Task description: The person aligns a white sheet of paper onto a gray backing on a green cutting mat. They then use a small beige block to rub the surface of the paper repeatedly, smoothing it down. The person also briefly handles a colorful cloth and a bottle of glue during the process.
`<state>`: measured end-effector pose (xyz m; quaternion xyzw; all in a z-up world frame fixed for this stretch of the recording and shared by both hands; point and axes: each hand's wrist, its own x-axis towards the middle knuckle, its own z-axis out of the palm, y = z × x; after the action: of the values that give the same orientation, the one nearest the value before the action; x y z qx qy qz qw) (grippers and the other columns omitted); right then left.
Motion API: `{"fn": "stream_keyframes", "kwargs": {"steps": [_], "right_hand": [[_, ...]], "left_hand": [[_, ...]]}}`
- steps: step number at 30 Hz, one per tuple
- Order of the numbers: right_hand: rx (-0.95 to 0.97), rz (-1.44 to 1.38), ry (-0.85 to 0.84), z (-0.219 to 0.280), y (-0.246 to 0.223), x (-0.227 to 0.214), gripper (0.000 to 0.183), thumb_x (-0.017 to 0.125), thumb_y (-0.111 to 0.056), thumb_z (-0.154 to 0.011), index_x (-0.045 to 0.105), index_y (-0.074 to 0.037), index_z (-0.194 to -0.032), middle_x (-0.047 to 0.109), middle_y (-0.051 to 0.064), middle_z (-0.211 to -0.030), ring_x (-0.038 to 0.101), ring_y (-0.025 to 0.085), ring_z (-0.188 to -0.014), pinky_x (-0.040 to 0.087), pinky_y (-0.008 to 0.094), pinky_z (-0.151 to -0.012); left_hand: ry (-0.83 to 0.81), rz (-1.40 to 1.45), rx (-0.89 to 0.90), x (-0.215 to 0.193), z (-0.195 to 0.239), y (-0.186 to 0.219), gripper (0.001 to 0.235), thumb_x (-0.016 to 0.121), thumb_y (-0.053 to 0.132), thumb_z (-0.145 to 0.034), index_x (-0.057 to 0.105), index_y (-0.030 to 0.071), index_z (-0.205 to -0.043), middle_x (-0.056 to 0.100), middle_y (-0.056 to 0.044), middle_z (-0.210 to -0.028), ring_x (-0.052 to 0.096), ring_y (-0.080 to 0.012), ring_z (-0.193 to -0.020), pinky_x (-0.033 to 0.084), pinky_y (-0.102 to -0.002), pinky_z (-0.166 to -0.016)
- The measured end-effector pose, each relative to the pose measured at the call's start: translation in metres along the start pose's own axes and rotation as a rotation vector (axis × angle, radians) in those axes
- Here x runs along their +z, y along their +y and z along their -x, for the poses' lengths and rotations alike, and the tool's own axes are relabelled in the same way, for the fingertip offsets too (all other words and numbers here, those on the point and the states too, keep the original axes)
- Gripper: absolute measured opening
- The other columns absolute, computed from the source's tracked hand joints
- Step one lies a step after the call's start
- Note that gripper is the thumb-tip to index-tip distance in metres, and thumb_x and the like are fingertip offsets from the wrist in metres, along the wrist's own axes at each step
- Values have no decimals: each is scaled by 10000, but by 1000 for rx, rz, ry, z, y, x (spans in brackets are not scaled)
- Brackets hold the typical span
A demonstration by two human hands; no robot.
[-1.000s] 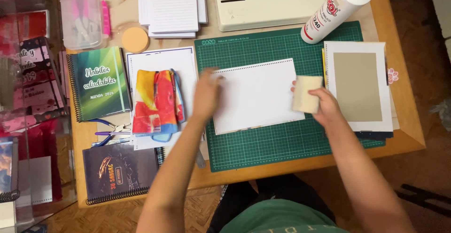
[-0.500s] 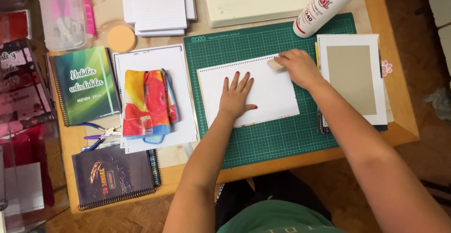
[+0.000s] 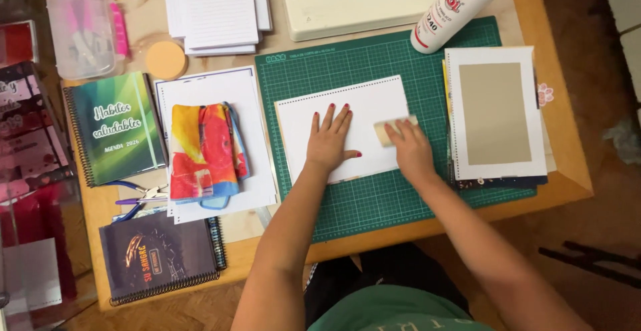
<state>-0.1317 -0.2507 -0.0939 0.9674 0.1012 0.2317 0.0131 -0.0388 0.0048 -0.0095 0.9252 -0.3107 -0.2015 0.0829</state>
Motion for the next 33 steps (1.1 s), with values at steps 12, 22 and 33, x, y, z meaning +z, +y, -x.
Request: {"fn": "stream_keyframes", "kwargs": {"steps": [12,22,33], "right_hand": [[196,-15,-478,-65,35,-76,371,461,-234,-1053,650,-380,-1337,698,-28,-1043,724,267,-961,574,460,-806],[1,318,-94,-20,3,-13,144,618,-215,-840,708,-253,-946,580,-49,-766,632,181,-633,524,287,-538],[509,-483,-601,-40,-69,-11,424,644,-380,-921,696,-97,-1233,735,171,-1063,695,407,-1044,559,512,-879]], "left_hand": [[23,7,2,8,-2,0,1058,585,764,-828,191,194,-1627,107,41,-1711,38,-265,-1577,29,-571,-1278],[4,-61,-2,15,-14,-5,824,539,598,-974,202,222,-1626,117,55,-1704,101,-257,-1567,131,-564,-1261],[-18,-187,49,10,-10,-10,767,400,606,-1019,142,235,-1639,96,33,-1705,103,-264,-1561,150,-532,-1238]]}}
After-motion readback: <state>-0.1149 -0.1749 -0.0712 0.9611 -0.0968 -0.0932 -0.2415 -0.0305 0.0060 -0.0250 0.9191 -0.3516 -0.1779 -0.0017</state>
